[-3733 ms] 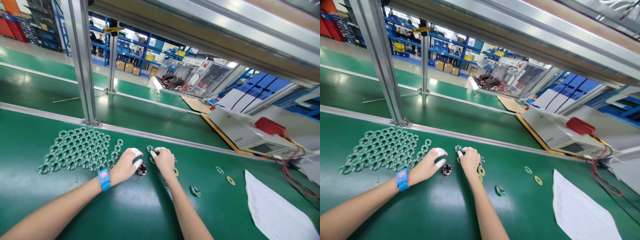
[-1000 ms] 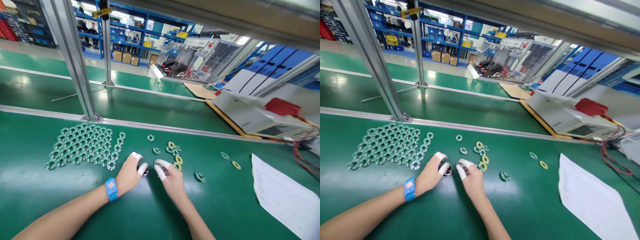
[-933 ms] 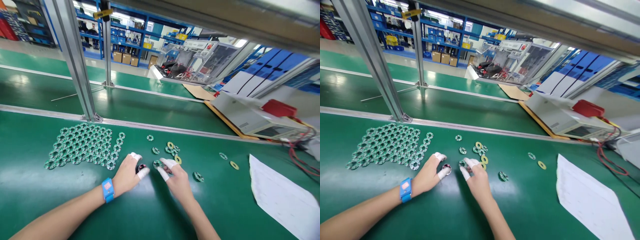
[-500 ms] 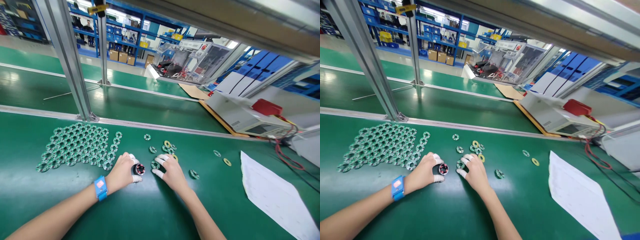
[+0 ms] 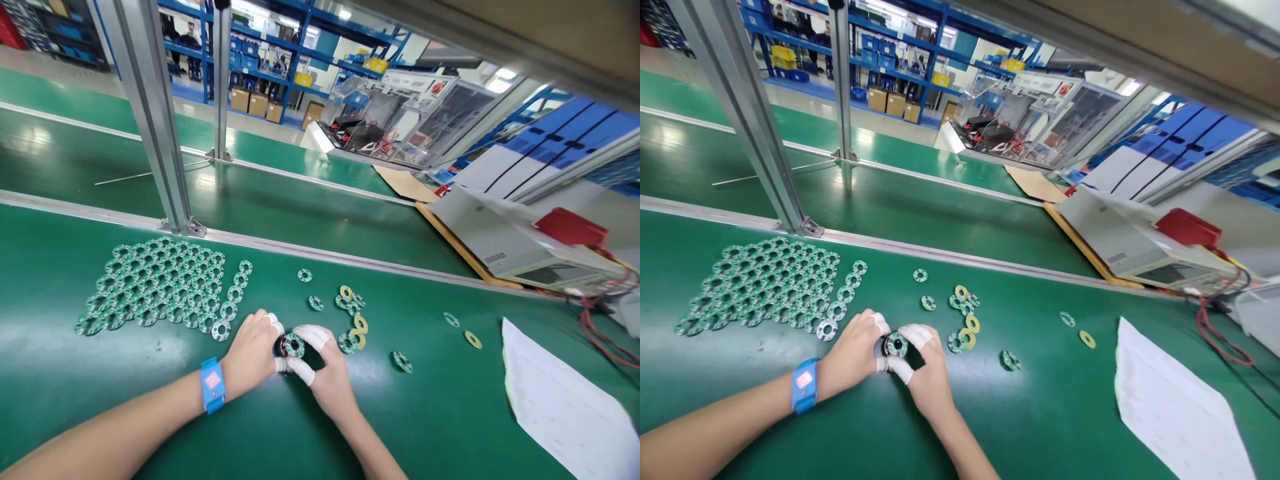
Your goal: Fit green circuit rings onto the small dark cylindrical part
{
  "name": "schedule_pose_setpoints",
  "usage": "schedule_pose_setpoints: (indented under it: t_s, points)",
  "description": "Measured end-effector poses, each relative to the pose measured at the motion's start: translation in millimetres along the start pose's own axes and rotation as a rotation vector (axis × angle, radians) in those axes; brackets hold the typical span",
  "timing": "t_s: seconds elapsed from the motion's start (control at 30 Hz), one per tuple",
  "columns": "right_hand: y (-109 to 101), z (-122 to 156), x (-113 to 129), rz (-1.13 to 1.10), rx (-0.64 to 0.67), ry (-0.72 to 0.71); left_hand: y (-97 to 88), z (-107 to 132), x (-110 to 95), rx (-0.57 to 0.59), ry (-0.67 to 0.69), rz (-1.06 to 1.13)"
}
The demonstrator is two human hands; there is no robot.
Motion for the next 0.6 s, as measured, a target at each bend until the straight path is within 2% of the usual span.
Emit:
schedule_pose_setpoints:
  t_s: [0.3,0.6]
  points:
    - [1,10,-2,0.068,-0.046,-0.069,1.2,1,0,0.000,-0.017,-0.021]
    - [1,12,-6,0.066,-0.058,-0.046,0.3,1,-2,0.005,-0.018,-0.029]
Point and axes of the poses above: each hand's wrist, its own z-axis away from the middle knuckle, its own y-axis out of the palm, x = y × z, the point moved 5 cm from there along -z, towards the middle knuckle, and after that the axes turned 12 degrees about -y, right-handed, at the moved point
